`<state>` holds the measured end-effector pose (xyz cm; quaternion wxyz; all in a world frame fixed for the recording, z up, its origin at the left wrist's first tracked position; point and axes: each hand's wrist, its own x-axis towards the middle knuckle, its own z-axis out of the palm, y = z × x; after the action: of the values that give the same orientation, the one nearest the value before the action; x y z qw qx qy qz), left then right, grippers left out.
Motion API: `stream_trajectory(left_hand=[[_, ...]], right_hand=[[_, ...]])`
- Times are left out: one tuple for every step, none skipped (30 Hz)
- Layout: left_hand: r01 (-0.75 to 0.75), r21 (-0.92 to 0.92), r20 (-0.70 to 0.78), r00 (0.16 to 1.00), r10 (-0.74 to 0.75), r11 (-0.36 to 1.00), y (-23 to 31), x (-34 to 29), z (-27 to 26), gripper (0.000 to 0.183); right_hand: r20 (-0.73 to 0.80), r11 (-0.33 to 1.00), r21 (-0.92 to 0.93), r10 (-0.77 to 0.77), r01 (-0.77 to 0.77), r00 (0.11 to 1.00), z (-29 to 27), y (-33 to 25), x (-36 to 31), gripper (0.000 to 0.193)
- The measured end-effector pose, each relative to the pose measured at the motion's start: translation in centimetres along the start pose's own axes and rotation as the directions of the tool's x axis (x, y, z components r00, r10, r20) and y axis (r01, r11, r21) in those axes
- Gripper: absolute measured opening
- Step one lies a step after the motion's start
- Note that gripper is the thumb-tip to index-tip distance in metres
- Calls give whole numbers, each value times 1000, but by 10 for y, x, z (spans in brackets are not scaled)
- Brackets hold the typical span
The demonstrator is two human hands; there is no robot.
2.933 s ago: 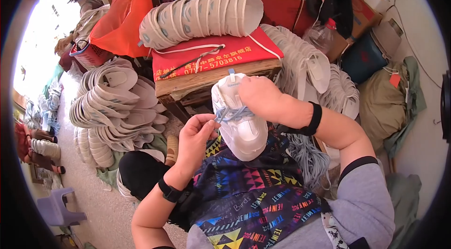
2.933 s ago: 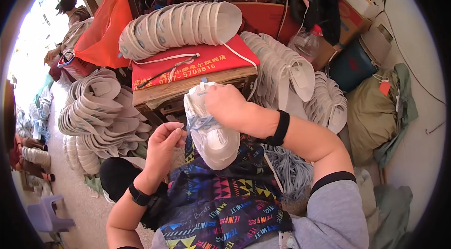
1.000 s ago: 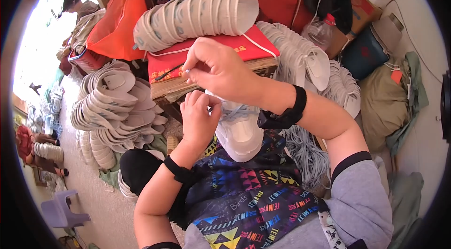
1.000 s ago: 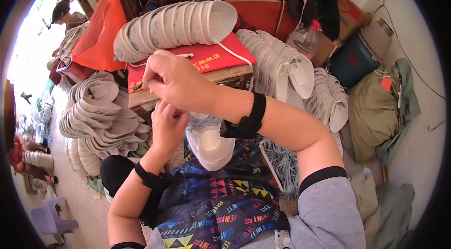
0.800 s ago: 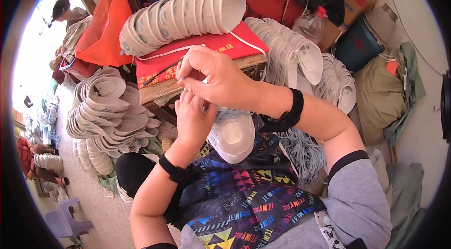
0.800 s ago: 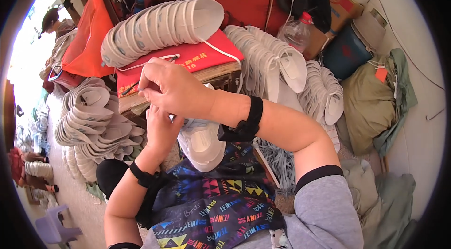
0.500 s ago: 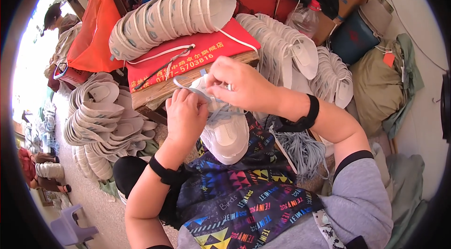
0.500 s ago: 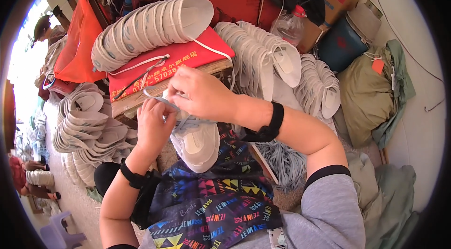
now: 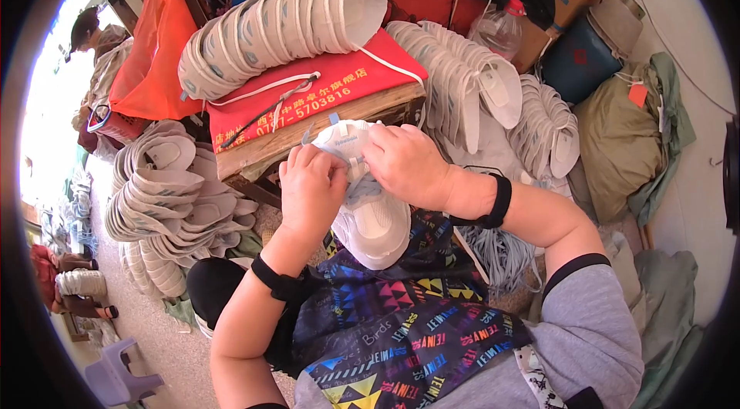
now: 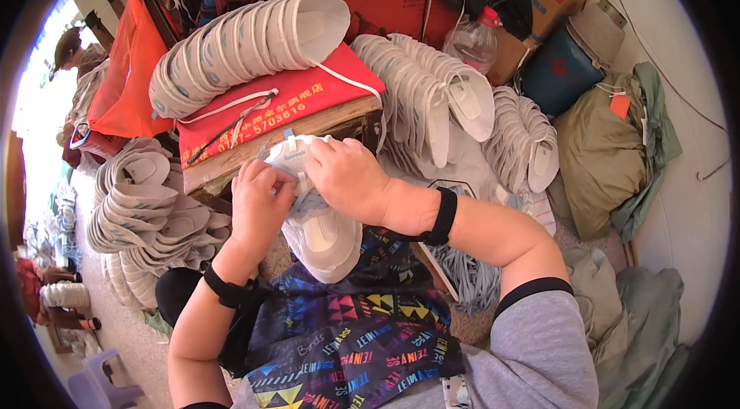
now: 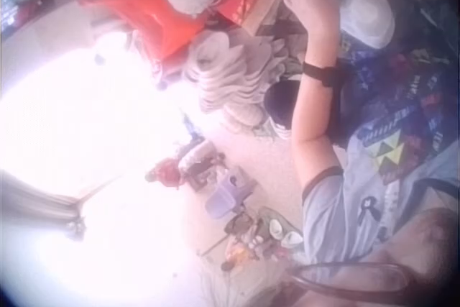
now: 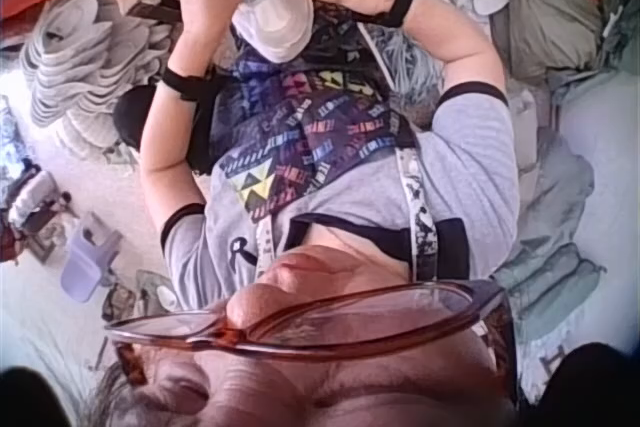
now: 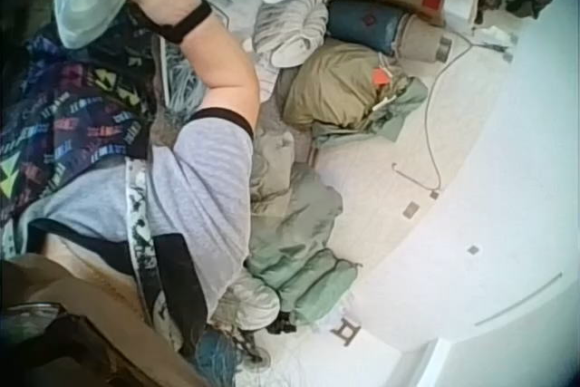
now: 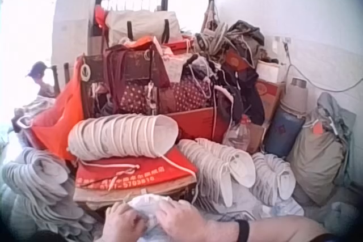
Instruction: Lacing a white sneaker in a workshop environment.
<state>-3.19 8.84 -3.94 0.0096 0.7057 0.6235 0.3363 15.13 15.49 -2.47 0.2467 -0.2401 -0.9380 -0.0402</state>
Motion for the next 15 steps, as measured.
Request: stream_trajectory(left_hand=[[-1,-3,2,1000,1,1000,1,0,-1,6],[-2,-23,-15,1000,2,1000,2,-1,-4,7],[-4,-44,-31,1000,3,999,5,-1,-6,8],[-6,-48,-29,1000,4,999,6,-2,-8,8],[8,5,-32,999,-8,1000,8,-2,-9,10],[26,61,-38,999,-23,998,9,-4,-11,11],[27,61,-38,999,-25,998,8,-4,-9,11],[8,36,-43,999,-6,999,6,-4,-6,11],[-9,13,-50,999,10,1000,4,-4,-4,12],[-5,15,-49,999,6,1000,3,-4,-2,12],[-6,-14,-43,999,5,1000,4,-4,0,12],[-10,-44,-36,999,9,999,3,-3,2,12],[-9,-44,-36,999,8,999,1,-3,3,12],[-13,-81,-42,999,9,997,-3,-3,5,12],[-17,-118,-48,999,11,993,-3,-2,5,12]], right_hand=[[-13,1000,16,1,-1,1000,2,1,-2,10],[-25,999,32,2,-1,1000,3,1,-3,11],[-23,1000,31,5,-4,1000,4,1,-4,11],[-13,984,171,56,-52,998,6,1,-6,11],[4,946,307,105,-101,994,7,1,-8,10],[6,946,307,104,-101,995,8,0,-9,10],[12,955,284,81,-81,997,9,-1,-10,10],[18,964,260,58,-61,998,9,-1,-11,10],[21,963,264,56,-59,998,7,-3,-10,10],[55,982,160,95,-103,994,3,-5,-9,12],[85,988,54,137,-141,987,1,-7,-8,13],[86,988,54,137,-142,987,0,-7,-8,13],[117,975,103,184,-197,976,0,-6,-8,14],[151,956,150,229,-251,962,0,-7,-7,15],[152,956,150,231,-253,961,0,-6,-7,15]])
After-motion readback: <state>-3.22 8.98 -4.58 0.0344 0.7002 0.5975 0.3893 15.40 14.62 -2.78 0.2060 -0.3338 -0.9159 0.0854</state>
